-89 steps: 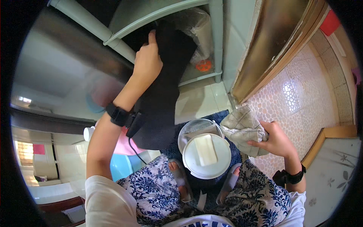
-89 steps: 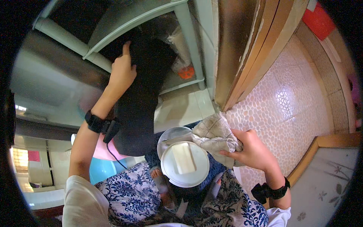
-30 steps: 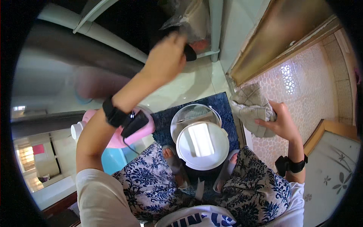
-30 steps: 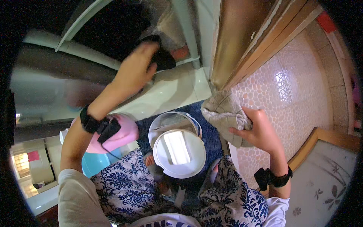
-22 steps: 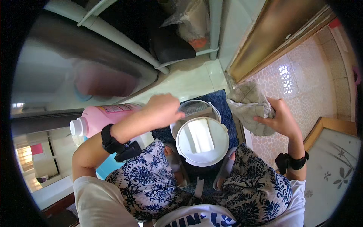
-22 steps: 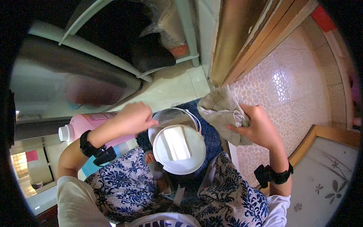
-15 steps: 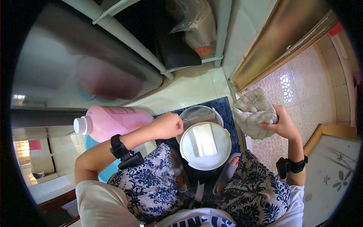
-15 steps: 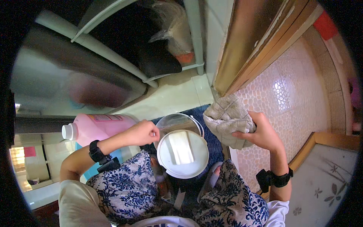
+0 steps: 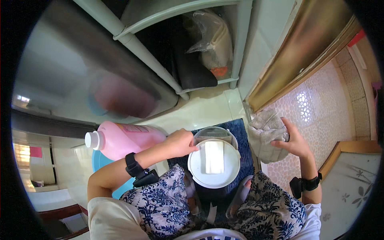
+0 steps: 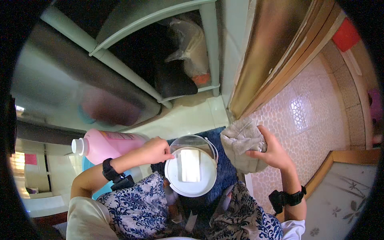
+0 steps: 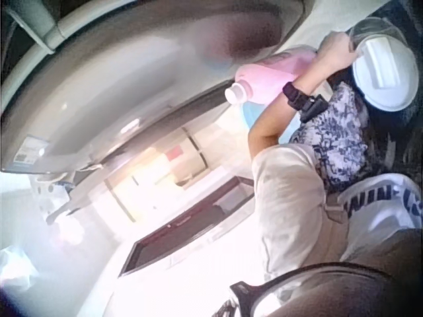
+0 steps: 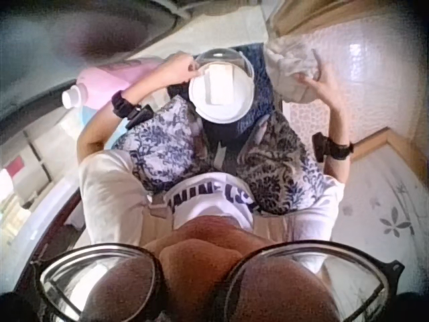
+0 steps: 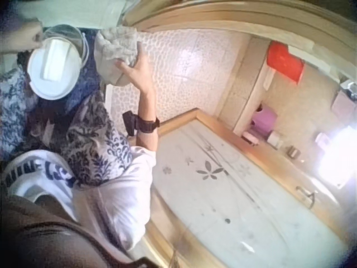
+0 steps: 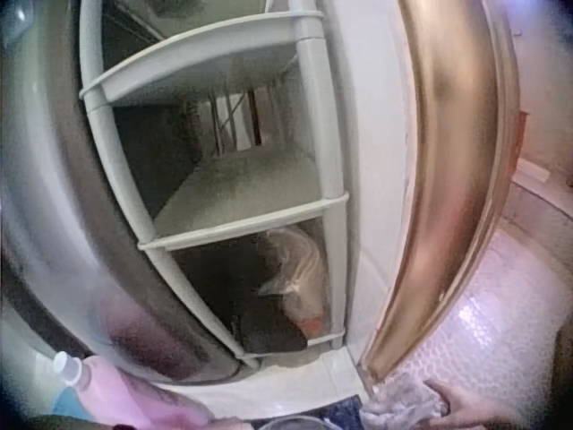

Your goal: Organizing and cleaning a storage shelf in a laundry area, handling a detergent bottle and various household items.

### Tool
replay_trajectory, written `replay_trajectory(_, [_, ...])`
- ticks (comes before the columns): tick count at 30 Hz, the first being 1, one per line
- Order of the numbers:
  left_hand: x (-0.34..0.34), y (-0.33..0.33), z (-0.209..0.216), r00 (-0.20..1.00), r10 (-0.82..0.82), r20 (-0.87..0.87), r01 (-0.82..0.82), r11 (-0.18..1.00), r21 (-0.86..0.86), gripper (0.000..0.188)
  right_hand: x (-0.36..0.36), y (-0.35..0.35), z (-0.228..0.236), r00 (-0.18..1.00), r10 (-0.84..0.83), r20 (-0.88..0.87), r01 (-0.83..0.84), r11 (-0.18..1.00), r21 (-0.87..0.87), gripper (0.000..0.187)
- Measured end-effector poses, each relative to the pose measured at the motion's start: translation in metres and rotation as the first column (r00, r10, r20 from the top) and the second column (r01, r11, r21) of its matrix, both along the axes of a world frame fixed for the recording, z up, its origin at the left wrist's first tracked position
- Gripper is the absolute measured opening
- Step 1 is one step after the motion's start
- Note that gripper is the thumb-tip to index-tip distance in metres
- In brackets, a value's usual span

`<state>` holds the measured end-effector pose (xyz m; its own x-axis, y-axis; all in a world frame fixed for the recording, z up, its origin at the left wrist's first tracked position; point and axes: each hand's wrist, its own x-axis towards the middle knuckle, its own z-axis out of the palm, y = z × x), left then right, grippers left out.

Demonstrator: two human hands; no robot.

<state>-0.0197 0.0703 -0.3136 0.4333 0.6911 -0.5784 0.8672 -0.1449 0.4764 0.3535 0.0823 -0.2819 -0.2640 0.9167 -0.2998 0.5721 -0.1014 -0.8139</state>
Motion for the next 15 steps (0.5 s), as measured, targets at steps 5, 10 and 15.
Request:
replay_trajectory(5, [0.017, 0.082, 0.05, 0.989, 0.107, 0.107, -0.145, 0.863, 0.484, 0.021, 0.01, 0.003, -0.01, 0.992, 0.11, 0.063, -0.105, 0.991, -0.078, 0.076])
replay_trajectory(10, [0.019, 0.207, 0.045, 0.9, 0.429, 0.077, -0.282, 0.439, 0.853, 0.048, -0.015, 0.005, 0.008, 0.976, 0.118, -0.184, -0.133, 0.989, -0.071, 0.073])
replay_trajectory(15, [-0.004, 0.284, -0.01, 0.693, 0.704, 0.155, -0.434, 0.237, 0.869, 0.08, -0.01, -0.002, 0.003, 0.977, 0.169, -0.13, -0.177, 0.983, -0.047, 0.074])
